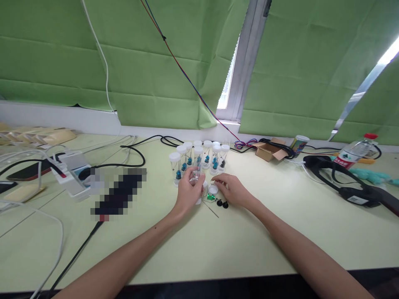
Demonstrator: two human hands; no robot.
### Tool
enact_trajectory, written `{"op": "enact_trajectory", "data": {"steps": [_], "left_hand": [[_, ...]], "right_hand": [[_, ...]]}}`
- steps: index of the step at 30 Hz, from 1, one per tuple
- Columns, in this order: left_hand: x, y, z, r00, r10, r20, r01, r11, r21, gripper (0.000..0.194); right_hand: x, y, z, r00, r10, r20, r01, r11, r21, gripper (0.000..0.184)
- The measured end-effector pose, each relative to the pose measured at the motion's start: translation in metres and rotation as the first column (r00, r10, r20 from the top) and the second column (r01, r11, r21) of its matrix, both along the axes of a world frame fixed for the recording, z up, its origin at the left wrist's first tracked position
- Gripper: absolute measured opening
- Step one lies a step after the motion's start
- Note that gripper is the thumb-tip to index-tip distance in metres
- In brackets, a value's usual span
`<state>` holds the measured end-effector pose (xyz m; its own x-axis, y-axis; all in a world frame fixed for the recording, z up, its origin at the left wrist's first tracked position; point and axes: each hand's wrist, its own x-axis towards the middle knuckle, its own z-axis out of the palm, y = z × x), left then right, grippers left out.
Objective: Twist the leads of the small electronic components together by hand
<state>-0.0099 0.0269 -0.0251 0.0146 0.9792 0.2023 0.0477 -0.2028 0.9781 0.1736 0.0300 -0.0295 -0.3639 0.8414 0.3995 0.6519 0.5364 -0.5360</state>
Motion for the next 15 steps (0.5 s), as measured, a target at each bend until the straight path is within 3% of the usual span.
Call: {"op": "enact_trajectory", "data": {"steps": [5,11,15], "left_hand": [[0.001,-0.001,0.000,1.000,0.008,-0.009,-0.008,1.000,0.007,0.040],[0.005,-0.002,-0.001,1.000,-0.011,-0.012,0.011,1.000,-0.011,0.043],[0.006,-0.002,-0.003,1.000,-0.021,-0.013,0.021,1.000,-0.011,0.044]], "right_hand": [[0.003,0.006,-0.009,0.999,-0.039,-0.023,0.040,0.999,0.007,0.026],[0.003,0.011,-0.015,0.999,0.048,0.011,-0.048,0.999,-0.004,0.035],[0.002,0.011,-0.013,0.999,0.035,0.017,-0.034,0.999,-0.015,0.030]]}}
